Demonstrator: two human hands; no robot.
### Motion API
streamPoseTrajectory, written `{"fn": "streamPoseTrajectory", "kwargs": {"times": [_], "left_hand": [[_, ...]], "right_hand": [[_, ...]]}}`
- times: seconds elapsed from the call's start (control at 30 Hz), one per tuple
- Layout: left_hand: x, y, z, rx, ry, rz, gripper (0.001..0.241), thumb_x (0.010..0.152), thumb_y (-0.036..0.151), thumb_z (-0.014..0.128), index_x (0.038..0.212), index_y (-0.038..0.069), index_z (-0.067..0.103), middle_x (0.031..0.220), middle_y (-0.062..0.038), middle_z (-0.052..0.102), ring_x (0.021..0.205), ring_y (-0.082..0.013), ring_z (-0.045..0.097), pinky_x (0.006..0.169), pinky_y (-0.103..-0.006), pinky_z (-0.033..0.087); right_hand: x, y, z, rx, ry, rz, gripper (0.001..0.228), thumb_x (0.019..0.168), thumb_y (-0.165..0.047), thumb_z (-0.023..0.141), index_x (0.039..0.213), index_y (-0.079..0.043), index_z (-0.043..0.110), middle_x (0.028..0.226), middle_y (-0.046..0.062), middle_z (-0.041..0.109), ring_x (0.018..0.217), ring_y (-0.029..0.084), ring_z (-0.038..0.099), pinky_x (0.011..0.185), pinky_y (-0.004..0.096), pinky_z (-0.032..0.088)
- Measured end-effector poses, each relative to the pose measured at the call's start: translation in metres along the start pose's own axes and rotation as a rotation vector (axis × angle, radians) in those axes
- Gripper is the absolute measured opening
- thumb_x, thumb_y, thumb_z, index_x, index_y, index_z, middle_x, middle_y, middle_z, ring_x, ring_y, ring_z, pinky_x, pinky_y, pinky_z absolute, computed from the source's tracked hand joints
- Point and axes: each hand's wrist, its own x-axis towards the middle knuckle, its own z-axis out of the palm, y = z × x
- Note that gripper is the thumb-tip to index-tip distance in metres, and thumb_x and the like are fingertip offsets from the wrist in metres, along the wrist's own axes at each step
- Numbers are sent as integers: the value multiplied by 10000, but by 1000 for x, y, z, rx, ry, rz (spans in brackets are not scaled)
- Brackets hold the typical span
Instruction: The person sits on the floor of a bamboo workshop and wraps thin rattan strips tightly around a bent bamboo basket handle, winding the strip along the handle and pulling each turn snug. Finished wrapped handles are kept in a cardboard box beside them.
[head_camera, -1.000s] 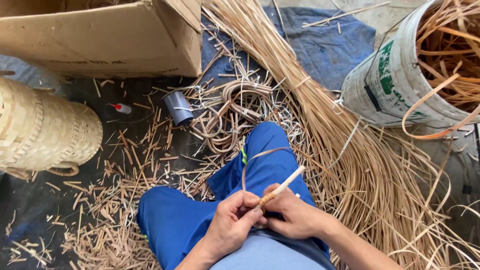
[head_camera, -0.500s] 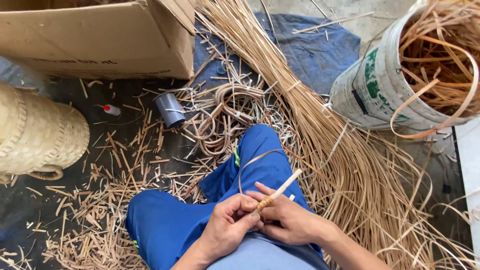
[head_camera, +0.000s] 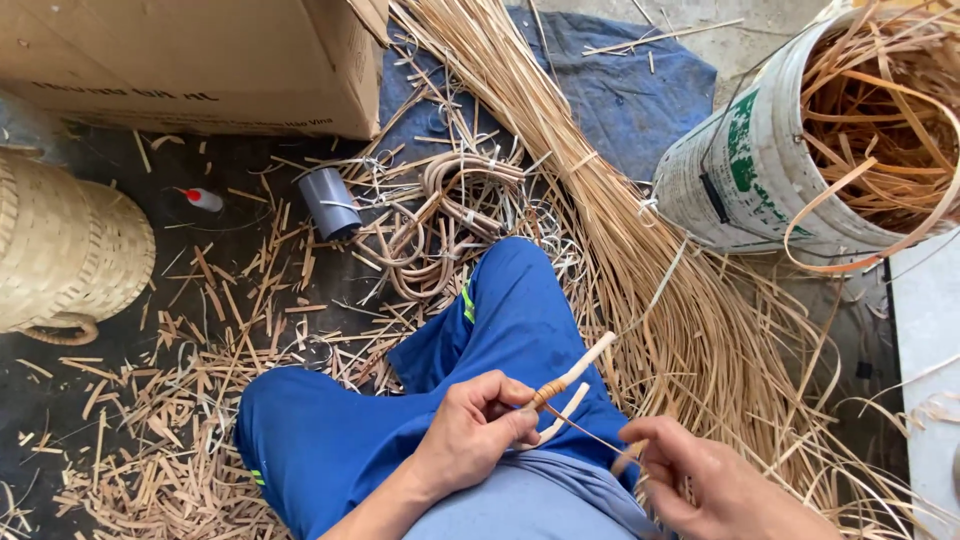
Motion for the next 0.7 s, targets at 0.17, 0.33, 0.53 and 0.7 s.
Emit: {"fn": "streamPoseTrajectory", "kwargs": {"times": [0.17,0.33,0.53,0.7], "left_hand": [[5,-5,-11,-79,117,-21,150,913,15,685,1052,-40,668,857,-105,732,723,-130,734,642,-287,614],[4,-7,-13,-69,124,-21,139,909,24,690,1026,-40,652,882,-99,751,715,-139,736,630,-289,611],[5,-7,-7,-56,92,-63,136,924,23,680,1045,-33,650,865,-93,728,722,-130,726,654,-292,618],[8,-1,-11,15,121,-21,138,922,22,688,1039,-38,648,867,-88,730,714,-128,720,656,-294,615]], "right_hand": [[-13,38,-53,-955,100,664,444,958,-359,637,1387,-334,526,1142,-55,664,1080,103,717,985,291,603],[-48,278,-95,-721,-174,630,761,829,-515,821,1443,-170,531,1279,36,709,1181,174,720,1016,340,578],[7,23,-48,-565,350,-346,498,877,-342,708,1306,-96,645,1173,86,739,1067,244,711,891,384,571],[69,-65,-3,-819,399,-1040,489,763,-170,658,1227,-15,663,1199,145,667,1073,294,658,899,417,537]]}}
